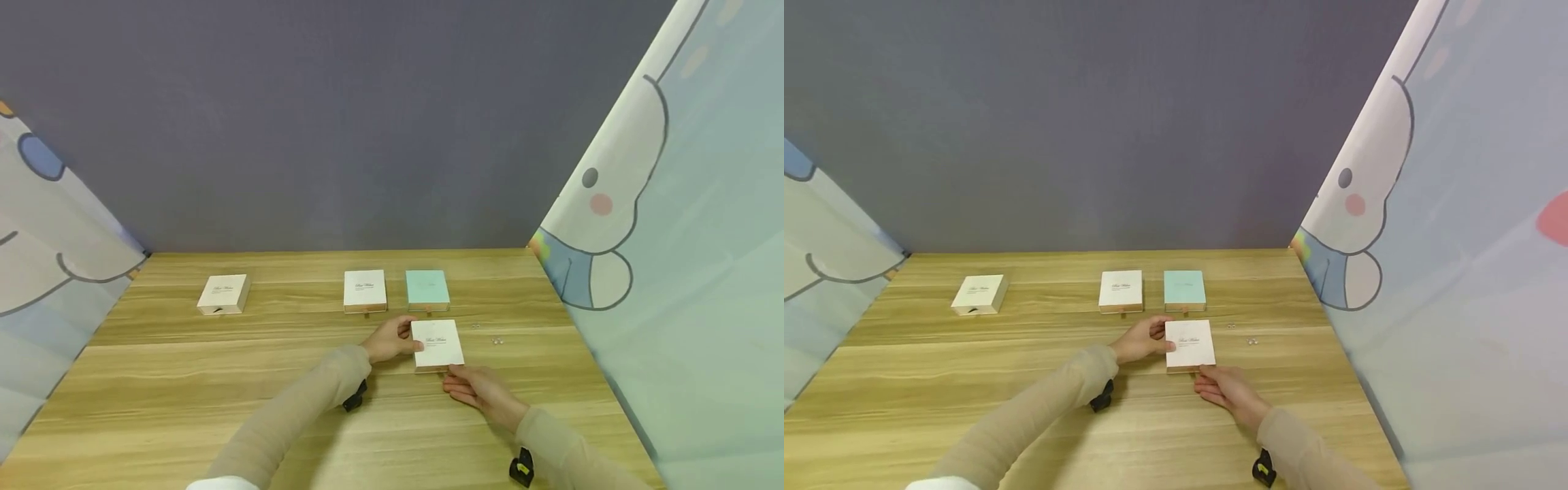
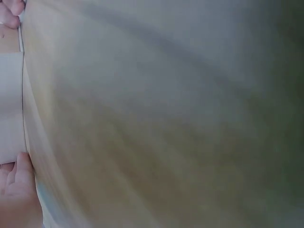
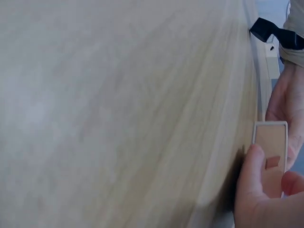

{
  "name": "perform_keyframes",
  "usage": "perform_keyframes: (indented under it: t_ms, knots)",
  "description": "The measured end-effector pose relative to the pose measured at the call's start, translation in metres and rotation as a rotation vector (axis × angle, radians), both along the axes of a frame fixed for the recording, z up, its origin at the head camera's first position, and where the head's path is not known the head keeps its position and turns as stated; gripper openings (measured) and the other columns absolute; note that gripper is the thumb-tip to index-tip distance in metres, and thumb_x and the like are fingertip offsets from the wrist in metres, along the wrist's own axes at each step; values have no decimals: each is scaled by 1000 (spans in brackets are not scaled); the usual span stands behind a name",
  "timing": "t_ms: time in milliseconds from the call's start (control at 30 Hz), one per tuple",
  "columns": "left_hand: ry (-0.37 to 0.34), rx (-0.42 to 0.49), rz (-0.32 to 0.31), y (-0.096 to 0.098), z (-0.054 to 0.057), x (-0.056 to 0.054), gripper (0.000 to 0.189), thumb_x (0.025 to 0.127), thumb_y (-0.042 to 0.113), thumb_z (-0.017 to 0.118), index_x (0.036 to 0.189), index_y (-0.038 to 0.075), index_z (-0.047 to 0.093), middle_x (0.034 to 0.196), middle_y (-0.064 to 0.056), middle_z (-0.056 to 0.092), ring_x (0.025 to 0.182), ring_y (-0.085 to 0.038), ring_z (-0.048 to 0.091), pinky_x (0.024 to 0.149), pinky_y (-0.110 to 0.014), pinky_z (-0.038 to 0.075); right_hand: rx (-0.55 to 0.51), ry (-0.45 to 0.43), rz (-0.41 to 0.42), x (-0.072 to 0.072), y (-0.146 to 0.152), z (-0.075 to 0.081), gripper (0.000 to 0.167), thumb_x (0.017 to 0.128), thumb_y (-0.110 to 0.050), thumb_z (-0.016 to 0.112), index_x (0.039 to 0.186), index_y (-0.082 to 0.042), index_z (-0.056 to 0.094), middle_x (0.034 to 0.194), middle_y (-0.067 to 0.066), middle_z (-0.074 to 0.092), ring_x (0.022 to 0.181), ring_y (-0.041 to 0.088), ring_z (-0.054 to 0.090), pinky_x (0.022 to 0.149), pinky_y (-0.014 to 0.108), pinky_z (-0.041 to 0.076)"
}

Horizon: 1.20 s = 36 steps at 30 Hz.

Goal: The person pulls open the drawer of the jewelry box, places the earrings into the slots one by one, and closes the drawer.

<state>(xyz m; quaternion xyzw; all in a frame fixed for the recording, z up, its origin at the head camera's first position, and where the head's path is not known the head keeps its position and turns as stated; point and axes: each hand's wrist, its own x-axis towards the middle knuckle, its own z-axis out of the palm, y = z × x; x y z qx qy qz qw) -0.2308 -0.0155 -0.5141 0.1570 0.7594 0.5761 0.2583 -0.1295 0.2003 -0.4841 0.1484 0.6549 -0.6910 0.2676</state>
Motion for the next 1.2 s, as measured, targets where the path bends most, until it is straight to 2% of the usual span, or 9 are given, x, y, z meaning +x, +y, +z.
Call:
perform_keyframes:
  t_ms: [133,367,500,633,700,833,967,1067,1200]
  knots:
    - [0,-8,-2,0,0,0,72,80,31,71,139,10,37,144,-16,34,132,-30,36,109,-38,34,-61,-40,-13,-3,-6,-2,35,92,-18,55,115,8,51,89,2,68,84,10,65,79,23,55]
    - [-10,9,10,1,4,1,69,82,25,70,140,10,36,145,-15,33,133,-30,34,110,-39,32,-157,-97,-44,-6,-11,-2,39,93,-18,54,120,8,45,89,4,67,85,12,65,82,25,54]
    - [-13,11,10,3,4,0,69,82,26,70,140,10,36,145,-15,33,132,-30,35,110,-39,32,-197,-107,-51,-7,-10,-2,36,92,-16,55,118,7,47,88,4,68,85,13,66,82,25,54]
    - [-4,4,5,2,3,0,70,81,29,70,139,10,37,144,-16,34,132,-30,35,110,-39,33,-187,-83,-2,-6,-9,-4,31,91,-13,57,114,6,50,88,2,69,84,10,66,79,23,55]
    - [-10,8,9,0,11,6,69,82,27,69,139,7,36,144,-18,34,132,-32,35,110,-40,32,-181,-73,16,-6,-10,-6,30,90,-12,57,114,6,51,87,1,69,83,9,66,78,22,55]
    - [-20,9,11,0,11,10,69,83,26,69,140,8,36,144,-17,34,132,-31,35,110,-40,31,-212,-91,13,-4,-10,-7,27,90,-13,57,111,4,53,87,2,69,83,10,66,79,23,55]
    - [-3,6,2,3,0,3,72,81,32,70,140,11,35,145,-15,33,132,-30,35,109,-39,33,-215,-78,33,-4,-8,-6,27,93,-15,55,112,4,52,88,1,68,84,10,66,81,22,54]
    - [4,13,1,2,0,1,71,82,31,69,140,10,35,146,-16,31,132,-31,35,109,-40,33,-188,-58,41,-6,-9,-7,30,94,-13,51,116,7,48,89,0,67,84,8,65,81,21,54]
    - [-4,5,3,1,3,2,69,83,26,69,140,9,35,145,-17,32,133,-32,34,110,-41,32,-117,-27,0,-4,-15,-10,32,93,-12,52,117,10,47,85,0,67,80,7,65,76,19,55]
